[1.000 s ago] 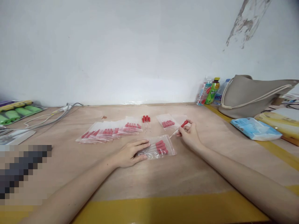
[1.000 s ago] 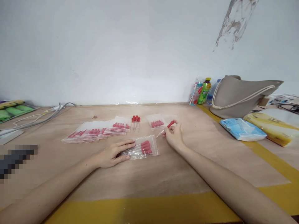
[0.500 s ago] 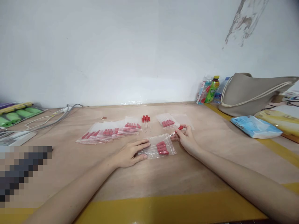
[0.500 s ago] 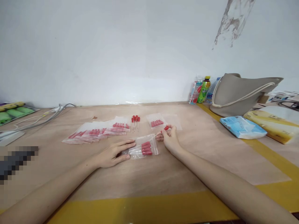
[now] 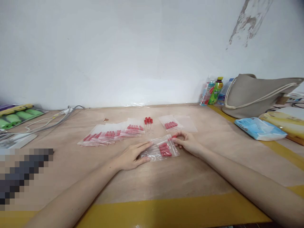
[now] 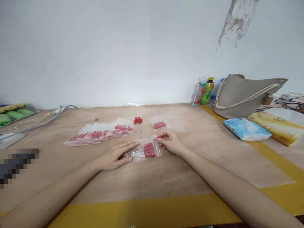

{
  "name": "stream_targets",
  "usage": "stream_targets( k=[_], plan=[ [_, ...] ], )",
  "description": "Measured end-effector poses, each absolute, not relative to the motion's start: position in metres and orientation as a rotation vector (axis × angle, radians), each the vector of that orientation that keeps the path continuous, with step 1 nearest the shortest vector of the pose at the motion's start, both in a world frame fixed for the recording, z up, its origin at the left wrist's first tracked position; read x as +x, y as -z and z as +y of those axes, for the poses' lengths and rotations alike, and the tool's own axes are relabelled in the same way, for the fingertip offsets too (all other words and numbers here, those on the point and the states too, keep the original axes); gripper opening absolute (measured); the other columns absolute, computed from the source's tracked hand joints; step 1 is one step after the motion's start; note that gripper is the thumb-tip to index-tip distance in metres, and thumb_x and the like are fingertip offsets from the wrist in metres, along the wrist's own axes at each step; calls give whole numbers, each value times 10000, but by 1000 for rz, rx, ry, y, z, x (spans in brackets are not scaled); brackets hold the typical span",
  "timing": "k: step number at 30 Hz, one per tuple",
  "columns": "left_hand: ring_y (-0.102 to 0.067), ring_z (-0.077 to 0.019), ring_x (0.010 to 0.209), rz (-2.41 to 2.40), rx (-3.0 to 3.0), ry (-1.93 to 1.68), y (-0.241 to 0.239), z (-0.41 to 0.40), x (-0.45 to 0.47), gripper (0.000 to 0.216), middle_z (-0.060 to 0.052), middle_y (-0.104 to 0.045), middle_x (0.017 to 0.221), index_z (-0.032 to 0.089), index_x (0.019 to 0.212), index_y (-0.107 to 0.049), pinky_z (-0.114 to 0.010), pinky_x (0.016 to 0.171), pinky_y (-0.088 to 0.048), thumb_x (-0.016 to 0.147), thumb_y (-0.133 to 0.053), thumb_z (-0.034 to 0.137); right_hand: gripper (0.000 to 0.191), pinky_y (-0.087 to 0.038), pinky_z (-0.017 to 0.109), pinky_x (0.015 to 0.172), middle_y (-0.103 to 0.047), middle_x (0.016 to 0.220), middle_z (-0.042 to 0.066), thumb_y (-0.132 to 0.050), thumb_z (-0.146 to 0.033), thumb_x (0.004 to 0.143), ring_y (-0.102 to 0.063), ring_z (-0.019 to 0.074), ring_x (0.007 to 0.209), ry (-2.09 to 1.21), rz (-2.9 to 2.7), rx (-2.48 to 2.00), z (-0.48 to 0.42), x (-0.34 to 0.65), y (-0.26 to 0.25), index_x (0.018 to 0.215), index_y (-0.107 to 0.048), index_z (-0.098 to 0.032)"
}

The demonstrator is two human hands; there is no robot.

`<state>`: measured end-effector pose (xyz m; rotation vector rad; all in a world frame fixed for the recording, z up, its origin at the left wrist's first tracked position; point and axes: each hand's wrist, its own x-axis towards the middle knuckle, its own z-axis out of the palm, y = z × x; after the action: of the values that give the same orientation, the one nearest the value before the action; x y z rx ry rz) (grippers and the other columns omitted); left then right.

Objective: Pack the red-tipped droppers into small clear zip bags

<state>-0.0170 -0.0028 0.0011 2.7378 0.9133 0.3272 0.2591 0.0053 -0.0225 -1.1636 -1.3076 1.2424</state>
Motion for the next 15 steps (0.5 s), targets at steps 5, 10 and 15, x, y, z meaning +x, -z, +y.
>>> stream_targets(
  k=[5, 10, 15],
  plan=[
    [-357, -218, 1255, 910, 2733, -344, 0, -2, -17, 560, -42, -331, 1400, 264, 1377, -241, -380, 1025, -327, 880, -419, 453, 298, -422, 196, 422, -600, 543, -52, -739, -311, 517, -519, 75, 452, -1240, -1308, -1185, 8, 249, 19, 691, -548, -164],
    [-365, -223, 1249, 911, 2721, -354, -1, -2, -16, 556, -46, -348, 1391, 260, 1371, -258, -379, 1023, -330, 878, -427, 452, 245, -424, 209, 398, -644, 563, -13, -737, -309, 528, -534, 95, 446, -1213, -1270, -1209, 14, 240, 18, 682, -622, -157],
    [-368, -219, 1246, 919, 2724, -344, -2, -3, -16, 557, -54, -358, 1384, 246, 1368, -272, -371, 1025, -328, 876, -430, 455, 243, -492, 277, 498, -682, 646, 53, -709, -354, 579, -612, 165, 564, -1159, -1337, -1231, 17, 235, 20, 674, -654, -137]
  ],
)
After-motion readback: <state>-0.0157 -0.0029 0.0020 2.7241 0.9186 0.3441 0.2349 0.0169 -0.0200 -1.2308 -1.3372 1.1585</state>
